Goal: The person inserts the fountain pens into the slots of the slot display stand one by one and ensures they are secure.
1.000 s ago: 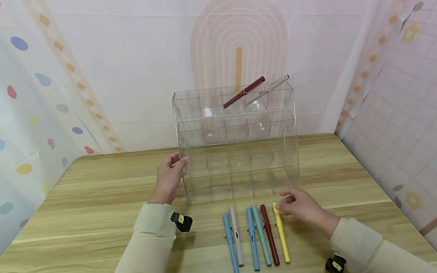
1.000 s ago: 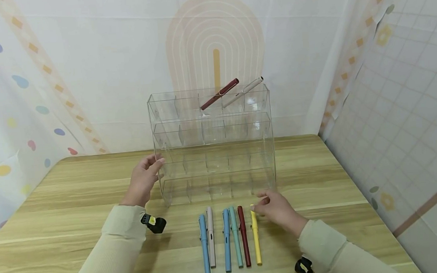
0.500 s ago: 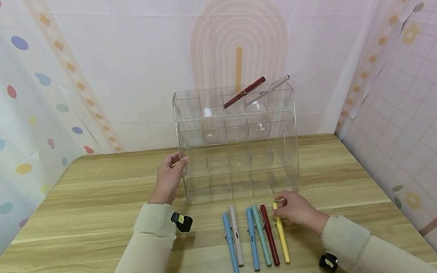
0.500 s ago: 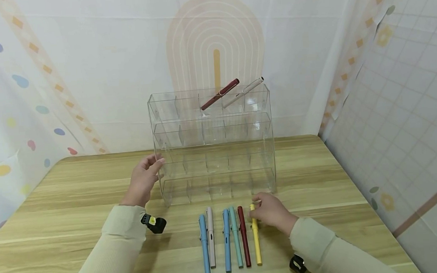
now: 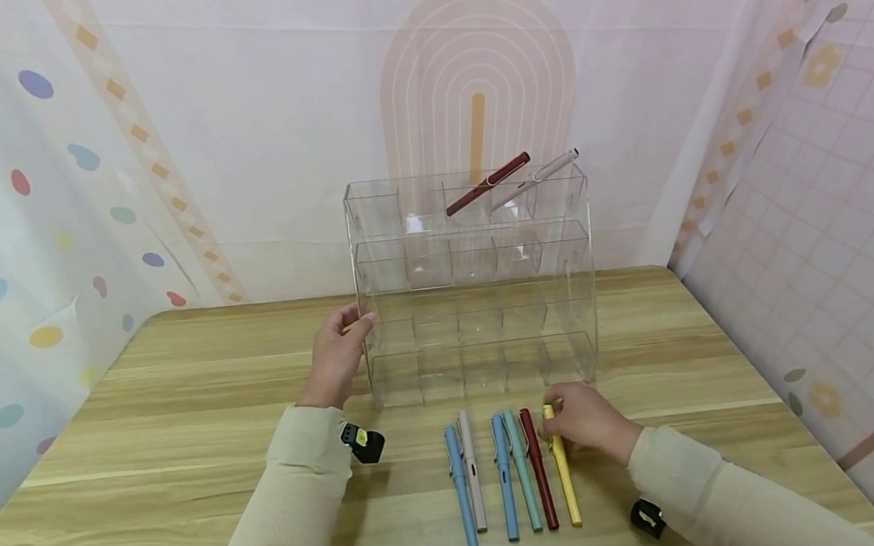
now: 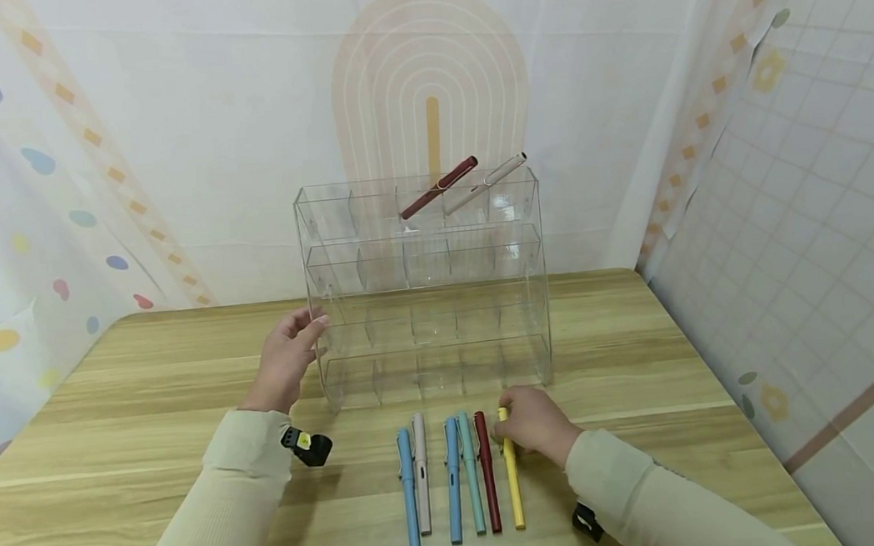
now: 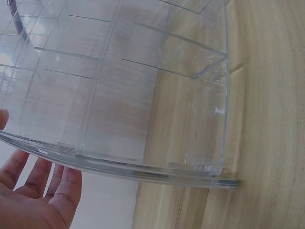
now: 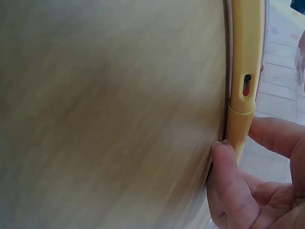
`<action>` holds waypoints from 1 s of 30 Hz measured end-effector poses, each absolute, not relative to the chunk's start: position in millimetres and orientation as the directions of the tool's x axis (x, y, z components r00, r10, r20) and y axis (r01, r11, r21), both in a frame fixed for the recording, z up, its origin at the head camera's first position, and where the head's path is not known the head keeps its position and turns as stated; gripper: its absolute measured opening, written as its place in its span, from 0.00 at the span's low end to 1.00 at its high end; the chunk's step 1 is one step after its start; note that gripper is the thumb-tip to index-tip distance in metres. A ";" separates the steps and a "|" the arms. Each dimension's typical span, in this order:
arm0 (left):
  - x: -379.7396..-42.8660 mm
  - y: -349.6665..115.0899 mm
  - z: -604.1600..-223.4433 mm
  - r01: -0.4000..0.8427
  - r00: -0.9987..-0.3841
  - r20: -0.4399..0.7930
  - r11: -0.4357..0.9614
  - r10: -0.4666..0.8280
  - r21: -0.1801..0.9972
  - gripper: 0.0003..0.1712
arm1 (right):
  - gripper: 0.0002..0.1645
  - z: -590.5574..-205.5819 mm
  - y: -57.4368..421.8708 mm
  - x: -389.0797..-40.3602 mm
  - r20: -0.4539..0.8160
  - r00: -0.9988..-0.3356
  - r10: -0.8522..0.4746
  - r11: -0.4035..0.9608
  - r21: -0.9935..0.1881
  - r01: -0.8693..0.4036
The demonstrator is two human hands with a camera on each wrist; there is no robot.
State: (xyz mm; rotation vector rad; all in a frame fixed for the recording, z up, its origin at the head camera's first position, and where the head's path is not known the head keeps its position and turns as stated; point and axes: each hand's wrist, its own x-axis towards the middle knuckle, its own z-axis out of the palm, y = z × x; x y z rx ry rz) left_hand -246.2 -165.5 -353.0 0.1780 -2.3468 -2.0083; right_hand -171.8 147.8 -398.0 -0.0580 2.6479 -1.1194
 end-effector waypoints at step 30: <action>-245.3 -164.6 -351.8 -0.061 -0.991 -0.043 0.139 -0.126 0.988 0.27 | 0.21 -370.2 164.8 -174.1 -0.192 -0.972 -0.134 0.589 -0.805 0.078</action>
